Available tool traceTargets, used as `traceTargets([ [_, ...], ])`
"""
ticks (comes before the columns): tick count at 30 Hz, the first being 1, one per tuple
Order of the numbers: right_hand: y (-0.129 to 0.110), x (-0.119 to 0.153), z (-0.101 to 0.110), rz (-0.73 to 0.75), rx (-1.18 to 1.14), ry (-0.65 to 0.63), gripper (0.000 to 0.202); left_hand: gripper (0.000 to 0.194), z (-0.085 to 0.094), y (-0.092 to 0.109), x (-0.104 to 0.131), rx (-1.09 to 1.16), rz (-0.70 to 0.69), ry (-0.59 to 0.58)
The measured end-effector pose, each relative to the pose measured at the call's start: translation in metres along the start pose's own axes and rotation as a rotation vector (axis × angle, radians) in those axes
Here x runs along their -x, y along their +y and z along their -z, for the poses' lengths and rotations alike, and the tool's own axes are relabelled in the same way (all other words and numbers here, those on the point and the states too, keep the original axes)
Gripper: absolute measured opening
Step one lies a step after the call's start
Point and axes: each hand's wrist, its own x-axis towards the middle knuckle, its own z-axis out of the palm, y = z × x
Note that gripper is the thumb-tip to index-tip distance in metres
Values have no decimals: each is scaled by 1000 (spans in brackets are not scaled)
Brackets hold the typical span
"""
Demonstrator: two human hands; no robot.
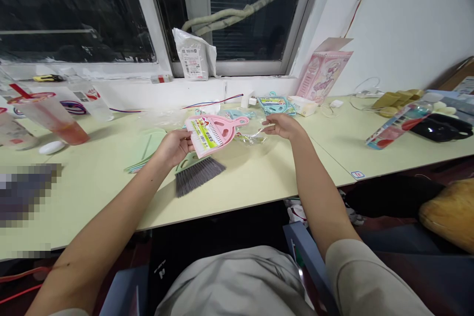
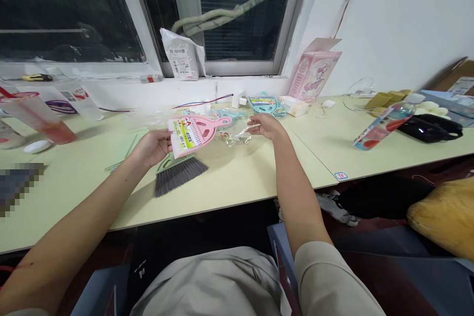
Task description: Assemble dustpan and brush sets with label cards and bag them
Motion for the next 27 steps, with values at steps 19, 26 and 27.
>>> traceTargets([
  [19, 4, -3, -8, 183, 33, 92, 15, 35, 0, 5, 3, -140, -62, 53],
  [26, 6, 8, -37, 254, 92, 53, 19, 38, 3, 3, 1, -132, -64, 34],
  [27, 5, 9, -40, 257, 106, 60, 20, 38, 3, 3, 1, -131, -67, 34],
])
